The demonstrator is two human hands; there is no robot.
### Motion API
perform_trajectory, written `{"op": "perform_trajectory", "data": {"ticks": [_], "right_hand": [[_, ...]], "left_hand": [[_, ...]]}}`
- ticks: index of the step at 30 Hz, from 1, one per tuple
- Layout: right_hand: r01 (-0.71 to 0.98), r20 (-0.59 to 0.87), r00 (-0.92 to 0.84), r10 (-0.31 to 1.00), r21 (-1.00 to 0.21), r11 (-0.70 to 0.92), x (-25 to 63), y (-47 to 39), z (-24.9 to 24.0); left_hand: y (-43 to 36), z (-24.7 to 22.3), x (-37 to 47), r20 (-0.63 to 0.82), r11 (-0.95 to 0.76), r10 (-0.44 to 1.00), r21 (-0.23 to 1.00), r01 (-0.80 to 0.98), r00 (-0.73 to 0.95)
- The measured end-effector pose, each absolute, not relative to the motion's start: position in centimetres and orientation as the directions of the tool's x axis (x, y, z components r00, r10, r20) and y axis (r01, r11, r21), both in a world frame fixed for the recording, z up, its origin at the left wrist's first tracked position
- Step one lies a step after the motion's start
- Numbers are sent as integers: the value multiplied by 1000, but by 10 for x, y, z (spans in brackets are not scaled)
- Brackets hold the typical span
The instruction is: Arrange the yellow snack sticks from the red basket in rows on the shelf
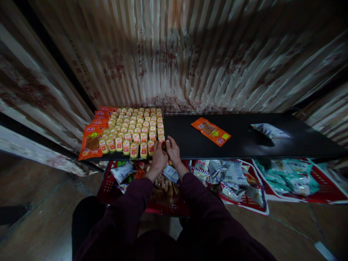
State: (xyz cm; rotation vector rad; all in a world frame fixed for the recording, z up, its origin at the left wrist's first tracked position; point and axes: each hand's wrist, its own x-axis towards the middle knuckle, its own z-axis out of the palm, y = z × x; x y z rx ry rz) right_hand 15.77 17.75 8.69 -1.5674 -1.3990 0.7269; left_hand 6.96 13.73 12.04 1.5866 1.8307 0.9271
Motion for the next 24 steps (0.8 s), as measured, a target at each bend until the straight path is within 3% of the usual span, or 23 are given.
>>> {"op": "perform_trajectory", "data": {"ticks": [17, 21, 24], "right_hand": [[380, 270, 241, 932, -910, 165, 155, 84, 85], [414, 212, 172, 962, -902, 124, 153, 48, 63], [452, 58, 136, 989, -892, -10, 149, 30, 33]], "left_hand": [[83, 104, 45, 66, -6, 994, 819, 574, -84], [56, 76, 42, -8, 51, 998, 771, 635, -70], [38, 52, 45, -167, 155, 985, 701, 696, -50]]}}
